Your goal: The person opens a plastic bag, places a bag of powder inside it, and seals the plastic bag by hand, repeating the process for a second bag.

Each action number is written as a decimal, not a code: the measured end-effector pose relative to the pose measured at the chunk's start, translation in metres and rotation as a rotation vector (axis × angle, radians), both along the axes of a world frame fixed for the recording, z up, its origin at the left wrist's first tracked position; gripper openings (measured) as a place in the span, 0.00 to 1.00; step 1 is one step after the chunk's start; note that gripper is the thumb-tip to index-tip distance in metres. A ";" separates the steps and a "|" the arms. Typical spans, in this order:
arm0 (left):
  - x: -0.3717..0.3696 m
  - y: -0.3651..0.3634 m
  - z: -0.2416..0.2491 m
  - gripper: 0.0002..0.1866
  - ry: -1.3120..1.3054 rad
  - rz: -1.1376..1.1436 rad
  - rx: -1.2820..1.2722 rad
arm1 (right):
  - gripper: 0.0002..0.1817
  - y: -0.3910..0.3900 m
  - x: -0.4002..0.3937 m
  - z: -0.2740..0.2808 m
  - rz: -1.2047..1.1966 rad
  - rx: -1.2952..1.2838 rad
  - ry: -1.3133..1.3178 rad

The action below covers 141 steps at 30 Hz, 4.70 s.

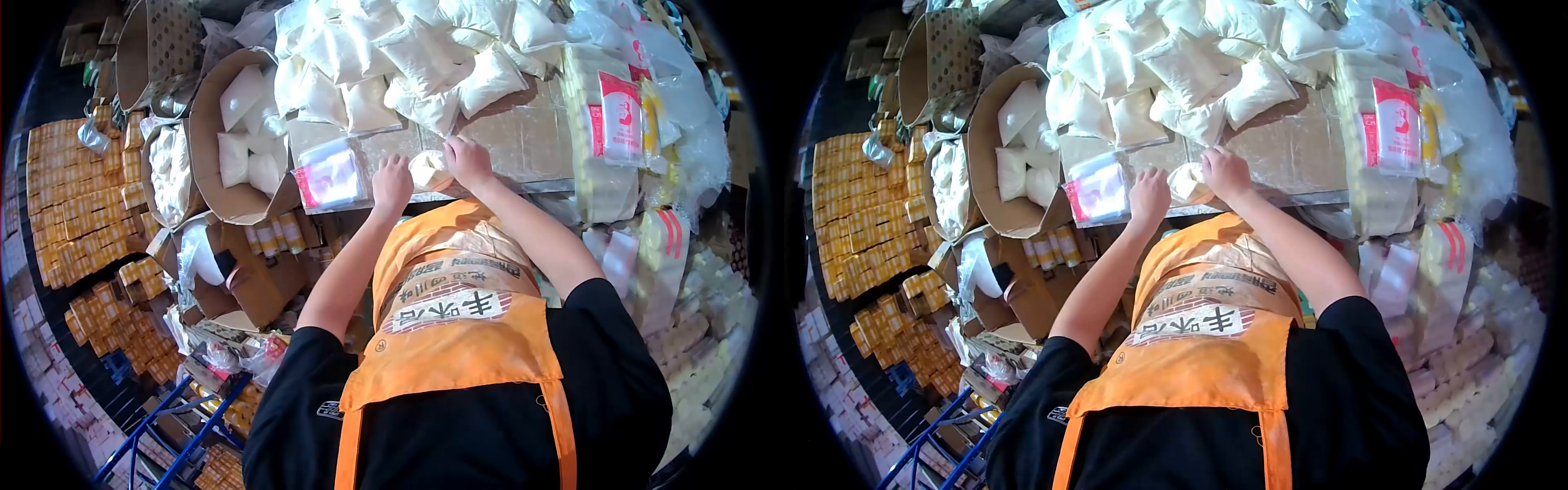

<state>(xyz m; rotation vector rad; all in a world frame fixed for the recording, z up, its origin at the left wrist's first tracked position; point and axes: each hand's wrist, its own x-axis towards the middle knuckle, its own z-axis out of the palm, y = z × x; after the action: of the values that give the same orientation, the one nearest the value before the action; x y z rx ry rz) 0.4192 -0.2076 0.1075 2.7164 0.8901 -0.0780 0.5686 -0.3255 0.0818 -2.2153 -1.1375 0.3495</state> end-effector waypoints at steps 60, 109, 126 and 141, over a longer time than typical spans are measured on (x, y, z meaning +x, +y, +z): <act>0.007 -0.010 -0.029 0.06 0.124 -0.577 0.117 | 0.09 -0.023 0.032 -0.014 0.866 -0.117 -0.412; 0.067 0.007 -0.098 0.07 -0.241 -0.132 -0.930 | 0.03 -0.029 0.069 -0.077 0.215 -0.082 0.829; 0.038 0.016 -0.079 0.05 -0.156 -0.202 -0.740 | 0.05 -0.030 0.059 -0.092 0.232 0.007 0.946; -0.053 0.042 -0.089 0.10 -0.339 -0.184 -0.644 | 0.05 -0.034 0.043 -0.084 0.123 0.035 1.097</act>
<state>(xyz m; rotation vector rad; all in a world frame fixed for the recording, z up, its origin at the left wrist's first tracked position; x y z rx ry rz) 0.3665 -0.1660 0.0185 2.1104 0.4162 0.0517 0.6112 -0.3598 -0.0022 -1.4906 -0.6230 1.3580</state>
